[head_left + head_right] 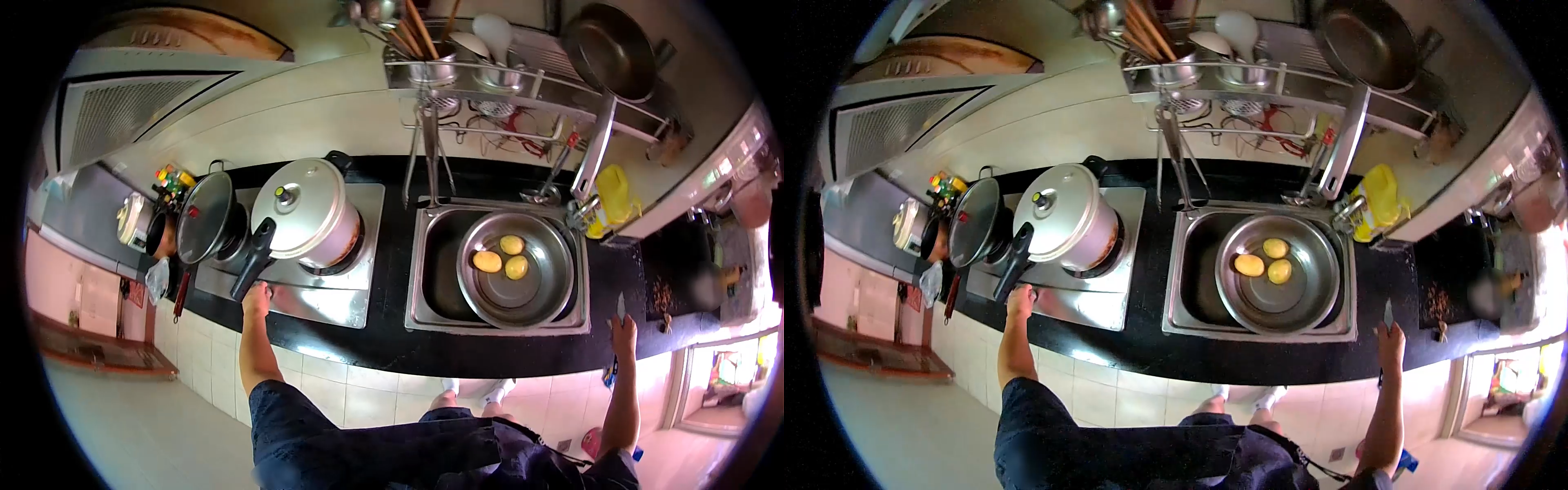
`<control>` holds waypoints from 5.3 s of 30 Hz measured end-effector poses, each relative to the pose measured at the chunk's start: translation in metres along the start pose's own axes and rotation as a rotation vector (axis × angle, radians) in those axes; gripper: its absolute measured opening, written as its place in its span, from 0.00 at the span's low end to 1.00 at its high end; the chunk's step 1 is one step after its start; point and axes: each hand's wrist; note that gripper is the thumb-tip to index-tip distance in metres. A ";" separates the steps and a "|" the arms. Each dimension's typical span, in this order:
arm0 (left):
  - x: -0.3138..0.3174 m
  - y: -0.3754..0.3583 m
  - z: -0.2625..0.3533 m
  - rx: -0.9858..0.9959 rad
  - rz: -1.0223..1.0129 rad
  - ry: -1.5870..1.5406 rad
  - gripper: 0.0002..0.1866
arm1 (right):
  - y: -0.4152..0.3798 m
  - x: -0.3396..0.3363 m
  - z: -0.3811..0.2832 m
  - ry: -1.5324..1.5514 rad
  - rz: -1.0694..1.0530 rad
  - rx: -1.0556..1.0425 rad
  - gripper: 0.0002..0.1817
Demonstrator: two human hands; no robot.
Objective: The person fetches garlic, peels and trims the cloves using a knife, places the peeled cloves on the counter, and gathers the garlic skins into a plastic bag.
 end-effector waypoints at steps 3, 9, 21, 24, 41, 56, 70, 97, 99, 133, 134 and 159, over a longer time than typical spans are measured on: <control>0.008 0.000 -0.006 0.006 -0.007 0.058 0.12 | -0.013 -0.002 -0.034 0.023 0.009 0.021 0.18; 0.014 0.008 0.000 -0.199 0.078 0.033 0.20 | -0.008 0.013 -0.020 0.051 0.037 -0.005 0.18; -0.013 -0.034 0.062 -0.667 0.249 -0.261 0.37 | -0.014 -0.024 -0.049 -0.024 0.121 -0.027 0.19; -0.015 -0.076 0.130 -0.313 0.387 -0.331 0.28 | -0.004 -0.030 -0.017 0.098 0.091 0.069 0.17; -0.060 -0.216 0.746 0.629 -0.201 -1.251 0.19 | 0.109 -0.134 0.051 0.405 -0.068 0.061 0.12; -0.072 -0.298 0.988 0.780 -0.268 -1.165 0.14 | 0.167 -0.156 0.120 0.574 -0.264 -0.006 0.12; -0.003 -0.177 0.394 -0.183 0.293 -0.554 0.21 | 0.125 -0.084 0.078 0.442 -0.203 -0.009 0.14; -0.009 -0.019 0.072 -0.859 0.285 -0.193 0.29 | 0.066 0.004 -0.016 0.031 -0.162 0.000 0.18; -0.001 -0.012 0.060 -0.828 0.286 -0.202 0.28 | 0.063 0.005 -0.012 0.029 -0.155 -0.004 0.17; -0.118 -0.250 0.853 1.073 -0.561 -1.549 0.20 | 0.034 -0.139 -0.051 0.357 -0.050 -0.068 0.13; -0.128 -0.260 0.880 1.088 -0.625 -1.563 0.20 | 0.039 -0.153 -0.044 0.337 -0.062 -0.110 0.12; -0.109 -0.379 1.169 0.975 -0.504 -1.501 0.13 | 0.195 -0.286 0.203 0.328 -0.072 -0.371 0.14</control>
Point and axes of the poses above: each hand's wrist, its own y-axis towards the middle knuckle, its own x-axis out of the palm, z = x × y, and after that the axes turned 3 degrees about x, right-handed
